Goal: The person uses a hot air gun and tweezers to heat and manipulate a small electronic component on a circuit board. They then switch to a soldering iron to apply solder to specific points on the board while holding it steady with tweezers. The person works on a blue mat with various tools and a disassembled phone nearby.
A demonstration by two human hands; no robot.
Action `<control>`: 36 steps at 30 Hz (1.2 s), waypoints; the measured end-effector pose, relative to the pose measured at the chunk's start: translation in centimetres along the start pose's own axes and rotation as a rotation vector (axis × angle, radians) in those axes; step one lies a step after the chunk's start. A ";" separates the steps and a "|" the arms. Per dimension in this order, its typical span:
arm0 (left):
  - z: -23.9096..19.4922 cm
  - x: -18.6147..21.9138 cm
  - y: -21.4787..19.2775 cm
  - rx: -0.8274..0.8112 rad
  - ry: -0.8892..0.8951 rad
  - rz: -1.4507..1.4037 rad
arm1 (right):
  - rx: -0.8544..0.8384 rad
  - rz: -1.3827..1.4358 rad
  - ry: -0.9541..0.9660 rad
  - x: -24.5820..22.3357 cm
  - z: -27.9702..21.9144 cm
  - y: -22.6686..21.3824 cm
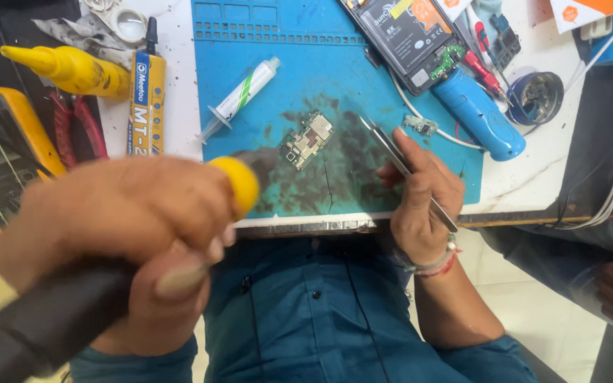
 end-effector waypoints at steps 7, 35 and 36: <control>4.9 -5.5 1.9 -0.028 -0.128 0.093 | -0.026 -0.192 0.035 0.7 0.2 0.0; 5.3 -8.4 0.6 -0.014 -0.293 0.095 | -0.021 -0.044 -0.021 1.2 0.5 2.0; 5.3 -8.3 0.6 -0.021 -0.293 0.080 | -0.023 -0.046 -0.021 1.2 0.5 2.1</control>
Point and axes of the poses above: each hand's wrist, its own z-axis towards the middle knuckle, its own y-axis out of the palm, x = y × z, the point moved 7 cm from there along z, towards the middle knuckle, and after that the axes turned 8 degrees about -z, right-handed, at the moved point
